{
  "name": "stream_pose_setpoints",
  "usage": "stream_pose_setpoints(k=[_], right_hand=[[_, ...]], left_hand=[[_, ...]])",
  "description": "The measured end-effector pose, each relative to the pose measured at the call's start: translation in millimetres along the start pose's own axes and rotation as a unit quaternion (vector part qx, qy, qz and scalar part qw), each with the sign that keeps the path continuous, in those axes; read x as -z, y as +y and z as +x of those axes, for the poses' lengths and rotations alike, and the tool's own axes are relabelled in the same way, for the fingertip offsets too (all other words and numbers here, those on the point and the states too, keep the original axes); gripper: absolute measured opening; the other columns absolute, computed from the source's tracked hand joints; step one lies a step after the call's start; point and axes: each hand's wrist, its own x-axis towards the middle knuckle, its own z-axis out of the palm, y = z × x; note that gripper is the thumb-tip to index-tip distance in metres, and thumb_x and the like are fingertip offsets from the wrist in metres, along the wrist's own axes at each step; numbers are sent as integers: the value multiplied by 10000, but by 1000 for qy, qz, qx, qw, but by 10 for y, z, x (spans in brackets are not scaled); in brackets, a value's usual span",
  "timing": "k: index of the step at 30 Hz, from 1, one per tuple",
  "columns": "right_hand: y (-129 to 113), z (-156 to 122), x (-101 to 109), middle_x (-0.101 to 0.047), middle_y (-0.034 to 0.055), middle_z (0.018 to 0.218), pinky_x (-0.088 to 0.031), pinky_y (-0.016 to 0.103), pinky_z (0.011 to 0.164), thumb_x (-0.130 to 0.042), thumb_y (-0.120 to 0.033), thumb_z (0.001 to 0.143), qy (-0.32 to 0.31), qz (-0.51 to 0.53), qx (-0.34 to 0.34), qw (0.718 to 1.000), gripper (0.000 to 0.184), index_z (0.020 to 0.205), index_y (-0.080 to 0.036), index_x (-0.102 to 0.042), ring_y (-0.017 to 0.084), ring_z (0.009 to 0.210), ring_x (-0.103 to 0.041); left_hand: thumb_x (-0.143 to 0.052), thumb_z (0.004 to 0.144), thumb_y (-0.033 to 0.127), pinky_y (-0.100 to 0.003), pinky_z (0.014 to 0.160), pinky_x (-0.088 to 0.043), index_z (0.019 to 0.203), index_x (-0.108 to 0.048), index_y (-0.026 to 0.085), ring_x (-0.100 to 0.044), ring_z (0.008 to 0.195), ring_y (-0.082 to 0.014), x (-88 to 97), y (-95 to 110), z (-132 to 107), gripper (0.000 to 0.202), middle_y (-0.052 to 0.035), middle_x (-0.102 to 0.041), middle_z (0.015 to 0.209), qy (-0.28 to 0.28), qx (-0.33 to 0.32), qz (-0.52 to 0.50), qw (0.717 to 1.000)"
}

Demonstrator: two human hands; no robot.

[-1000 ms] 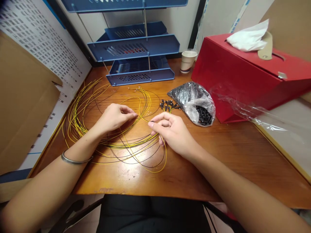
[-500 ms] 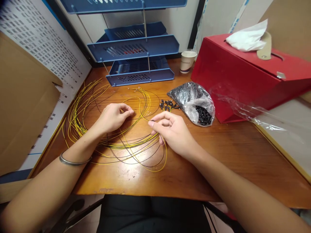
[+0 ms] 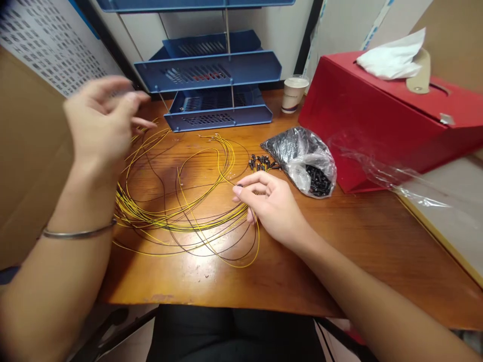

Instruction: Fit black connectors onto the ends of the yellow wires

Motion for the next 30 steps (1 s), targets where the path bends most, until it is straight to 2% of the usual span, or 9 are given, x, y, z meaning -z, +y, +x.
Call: stream_pose_setpoints(k=[1,3,6,8,10,18,23,28,30], right_hand=[[-4,3,-3,-724,37,772,-445,210,404,-792,-404,801,6,3,5,1000,329,910,-150,-613,79,413,-549],[-15,12,-8,-728,37,789,-469,221,412,-796,-399,794,24,11,18,999,334,910,-153,-602,89,427,-568],[-29,27,-9,-706,9,746,-480,220,421,-792,-392,797,54,14,40,998,332,931,-156,-601,95,436,-582],[-34,27,-7,-669,-17,673,-469,209,422,-776,-387,812,60,10,49,997,312,933,-156,-604,93,429,-579],[-37,18,-11,-647,-28,640,-465,210,422,-762,-392,821,49,6,56,997,302,924,-155,-606,94,425,-574],[-5,-8,-71,-679,7,717,-464,230,432,-729,-369,853,-24,-15,31,999,276,923,-142,-588,100,445,-579],[27,-15,-91,-688,15,756,-470,222,429,-708,-377,874,-23,-5,21,1000,273,925,-140,-581,89,427,-579],[3,-52,-132,-678,0,735,-465,206,416,-724,-376,862,-41,13,-4,999,285,926,-143,-574,89,411,-587],[2,-63,-140,-680,1,734,-469,206,424,-721,-368,866,-40,12,-5,999,274,921,-142,-575,87,415,-589]], left_hand=[[-514,987,248,-214,599,-527,1058,-658,110,-650,712,-97,-61,99,-128,212,-45,-734,937,-66,-11,-23,998],[-565,944,278,-229,545,-440,655,-632,125,-555,538,-94,-183,287,-390,334,-20,-632,595,-219,-29,4,975],[-692,845,412,-231,481,-296,541,-494,162,-425,473,-83,-316,487,-700,440,32,-484,491,-376,-25,5,926],[-608,883,532,-242,465,-263,547,-484,170,-398,458,-91,-370,547,-835,511,27,-464,493,-478,10,-35,877],[-495,929,601,-246,458,-263,553,-479,173,-377,449,-94,-415,550,-933,569,21,-446,498,-529,43,-91,842],[-456,968,508,-225,403,-247,607,-479,180,-352,400,-82,-617,341,-1224,488,36,-412,477,-477,155,-299,812],[-484,965,414,-224,412,-228,523,-436,178,-297,384,-63,-658,286,-1250,503,44,-374,423,-384,141,-341,846],[-484,982,467,-225,429,-295,598,-464,192,-355,390,-78,-641,224,-1141,472,52,-408,442,-241,160,-345,893],[-460,989,506,-230,435,-303,608,-454,197,-367,398,-84,-631,216,-1133,490,51,-413,451,-225,152,-338,901]])
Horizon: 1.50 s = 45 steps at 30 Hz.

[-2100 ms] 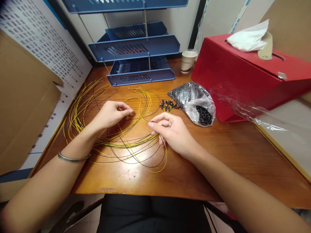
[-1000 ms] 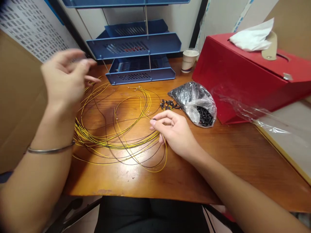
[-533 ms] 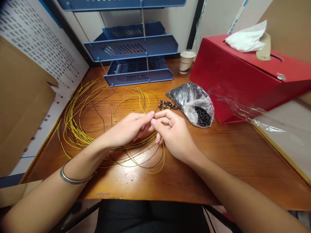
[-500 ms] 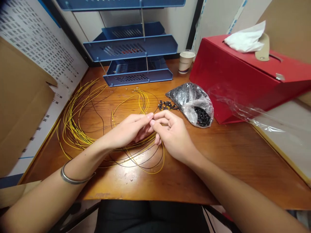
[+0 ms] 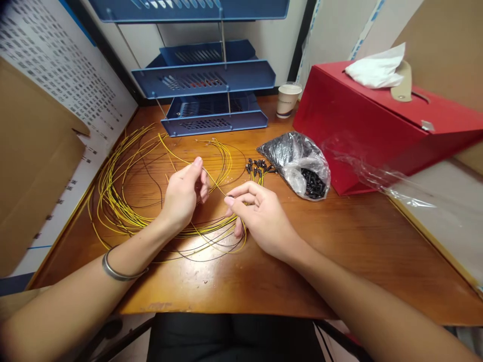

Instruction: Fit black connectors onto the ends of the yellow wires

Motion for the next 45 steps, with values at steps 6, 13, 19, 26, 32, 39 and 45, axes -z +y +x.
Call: stream_pose_setpoints(k=[6,13,19,26,32,39,45], right_hand=[[38,2,-11,-677,-6,749,-484,222,450,-707,-360,879,36,10,49,998,249,902,-151,-574,88,437,-595],[23,-26,-49,-686,8,724,-483,227,452,-726,-367,863,34,-3,19,999,262,909,-153,-583,97,456,-597],[27,-61,-75,-666,-5,689,-472,233,453,-746,-381,840,39,8,13,999,278,888,-161,-584,90,443,-571],[36,-70,-89,-663,-12,700,-488,241,433,-765,-413,821,32,25,4,999,328,906,-158,-577,83,407,-544],[31,-35,-59,-669,-17,704,-406,192,338,-750,-386,836,35,55,16,998,295,902,-153,-581,57,340,-499],[85,39,-3,-654,-42,697,-359,171,282,-796,-391,793,69,112,29,991,325,876,-174,-569,50,323,-467],[85,21,-38,-668,-31,726,-347,171,274,-776,-403,811,52,100,4,994,319,901,-176,-571,48,322,-463]], left_hand=[[-497,977,520,-240,495,-292,569,-461,167,-349,491,-78,-67,-14,-153,540,36,-417,531,-204,-3,67,977],[-508,962,454,-239,452,-264,544,-441,178,-313,413,-68,-16,14,-57,506,50,-375,459,-71,20,3,997],[-496,948,582,-232,442,-269,567,-431,186,-330,420,-69,15,3,-26,554,51,-383,465,-55,5,21,998],[-552,950,516,-210,487,-326,532,-449,166,-380,456,-62,39,17,-56,555,32,-432,464,-205,26,54,977],[-599,890,618,-200,387,-230,632,-390,200,-268,355,-49,84,35,96,534,86,-352,440,-26,94,-91,991],[-602,871,647,-209,404,-286,619,-493,176,-384,388,-59,67,35,19,545,35,-491,492,-128,81,-6,988],[-610,899,476,-212,408,-229,620,-576,150,-340,409,-47,40,42,-43,431,37,-482,509,-165,61,34,984]])
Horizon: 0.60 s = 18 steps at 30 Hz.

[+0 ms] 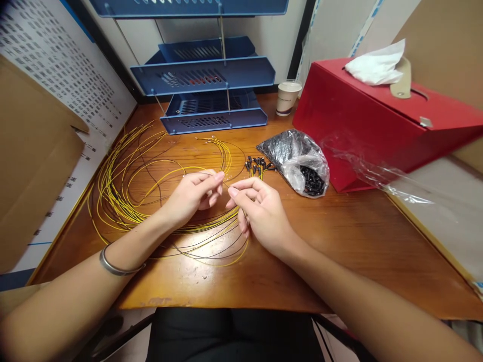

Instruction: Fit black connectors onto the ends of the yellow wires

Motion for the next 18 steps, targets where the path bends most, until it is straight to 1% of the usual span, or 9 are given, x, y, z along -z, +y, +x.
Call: stream_pose_setpoints(k=[4,6,8,9,10,13,14,16,18], right_hand=[[0,-16,-5,-673,-24,735,-338,167,270,-775,-402,813,-2,-5,-13,1000,321,899,-174,-567,44,321,-452],[-7,-25,5,-673,-24,742,-316,159,264,-767,-400,823,-5,-4,-17,1000,310,901,-172,-572,34,317,-433],[-18,-34,17,-669,-25,735,-285,147,260,-762,-395,831,-5,-4,-23,1000,300,908,-170,-580,25,315,-407],[-25,-38,20,-668,-25,728,-272,143,260,-762,-395,831,-6,-5,-26,1000,298,913,-170,-585,22,314,-395],[-30,-41,22,-666,-27,718,-263,140,261,-764,-395,829,-7,-5,-28,1000,297,913,-171,-587,20,312,-384],[-40,-40,16,-658,-32,691,-255,143,265,-765,-399,823,-16,-4,-32,999,295,893,-174,-587,18,303,-362],[-41,-37,13,-658,-32,689,-253,143,265,-763,-401,823,-18,-5,-33,999,294,888,-174,-587,17,301,-358],[-41,-32,11,-665,-26,703,-249,145,264,-764,-403,821,-16,-5,-33,999,295,891,-174,-591,16,301,-355],[-43,-27,14,-669,-21,722,-245,147,262,-772,-398,814,-8,-1,-31,999,296,899,-175,-598,16,303,-357]], left_hand=[[-646,847,444,-209,395,-218,628,-555,164,-336,388,-54,33,0,59,367,45,-461,477,89,3,-73,993],[-650,844,436,-203,397,-221,643,-530,174,-338,384,-53,37,-15,81,351,55,-451,469,138,-14,-104,985],[-642,861,470,-199,407,-228,660,-506,180,-338,386,-48,26,-37,85,378,63,-448,470,161,-34,-104,981],[-637,867,504,-199,411,-233,668,-500,180,-336,388,-46,15,-48,78,404,63,-458,477,144,-37,-92,985],[-636,867,541,-200,414,-237,677,-501,178,-337,393,-44,1,-58,67,431,60,-470,488,109,-33,-76,991],[-648,851,594,-200,424,-247,681,-502,173,-356,414,-47,-39,-82,24,477,50,-500,512,-27,2,-48,998],[-651,854,586,-199,427,-249,675,-497,173,-358,419,-47,-46,-88,14,476,49,-506,516,-51,9,-51,997],[-646,870,562,-198,431,-248,656,-478,173,-343,417,-42,-43,-93,14,475,49,-510,522,-48,6,-55,997],[-639,882,550,-197,425,-243,636,-463,174,-311,402,-34,-23,-93,40,482,57,-492,514,2,-12,-53,999]])
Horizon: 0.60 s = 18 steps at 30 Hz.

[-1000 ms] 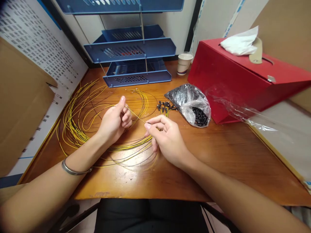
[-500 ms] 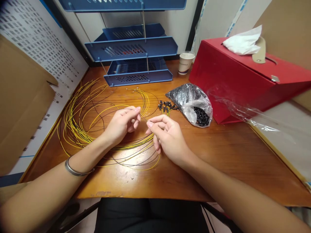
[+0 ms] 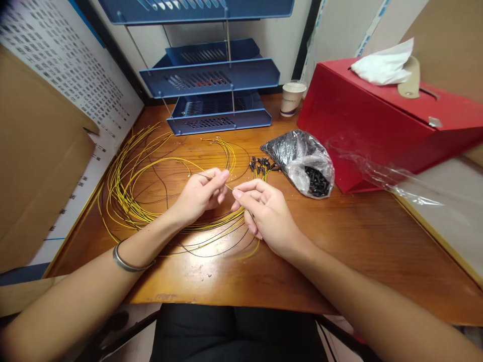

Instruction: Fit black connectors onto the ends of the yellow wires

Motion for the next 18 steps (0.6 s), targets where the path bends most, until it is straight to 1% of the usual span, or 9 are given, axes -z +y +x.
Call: stream_pose_setpoints(k=[4,5,6,7,9,11,12,15,18], right_hand=[[-25,3,15,-654,-27,716,-233,145,261,-780,-362,805,11,21,-2,1000,269,880,-171,-607,18,309,-361],[-36,4,18,-654,-25,716,-226,144,261,-779,-353,804,13,26,-3,1000,261,874,-169,-608,17,309,-361],[-49,5,21,-655,-24,716,-218,143,261,-778,-344,802,17,30,-2,999,254,867,-167,-607,16,307,-358],[-63,7,24,-654,-23,715,-211,142,262,-776,-333,801,24,35,1,999,246,859,-167,-604,15,306,-355],[-90,11,30,-648,-26,710,-201,139,265,-770,-307,798,42,46,9,998,227,836,-169,-595,13,304,-350],[-114,16,38,-638,-31,704,-197,139,266,-756,-283,804,55,54,16,997,204,814,-170,-587,12,302,-347],[-124,18,42,-635,-32,704,-197,139,266,-748,-274,810,57,56,19,997,190,809,-170,-588,12,302,-349],[-147,17,55,-635,-28,700,-198,139,266,-726,-254,830,57,53,26,997,153,811,-168,-601,14,303,-356],[-166,11,59,-637,-26,690,-198,137,269,-715,-231,833,60,54,32,996,129,811,-165,-607,14,305,-357]], left_hand=[[-635,877,553,-201,393,-216,657,-416,195,-268,365,-33,50,18,69,474,82,-434,496,125,-27,-50,990],[-620,881,564,-205,387,-205,672,-418,199,-261,359,-36,64,26,74,466,83,-435,495,132,-25,-53,989],[-607,885,571,-209,388,-202,685,-435,199,-266,362,-40,81,34,73,456,79,-446,499,120,-23,-41,992],[-608,882,567,-211,399,-218,695,-468,193,-293,378,-45,102,45,65,441,68,-470,514,88,-23,-11,996],[-654,862,499,-214,454,-290,727,-565,169,-387,452,-62,156,72,34,367,36,-537,574,-26,-24,94,995],[-680,844,346,-222,545,-372,811,-654,150,-488,567,-90,217,109,-2,201,3,-609,676,-150,-33,208,966],[-671,834,272,-228,591,-402,856,-679,148,-525,623,-104,245,129,-18,126,-10,-636,729,-192,-43,257,946],[-634,810,153,-242,691,-442,878,-707,155,-585,742,-130,307,193,-48,99,-34,-677,841,-248,-85,352,899],[-667,796,168,-240,669,-433,814,-712,154,-580,714,-131,332,237,-57,50,-30,-675,803,-277,-78,393,873]])
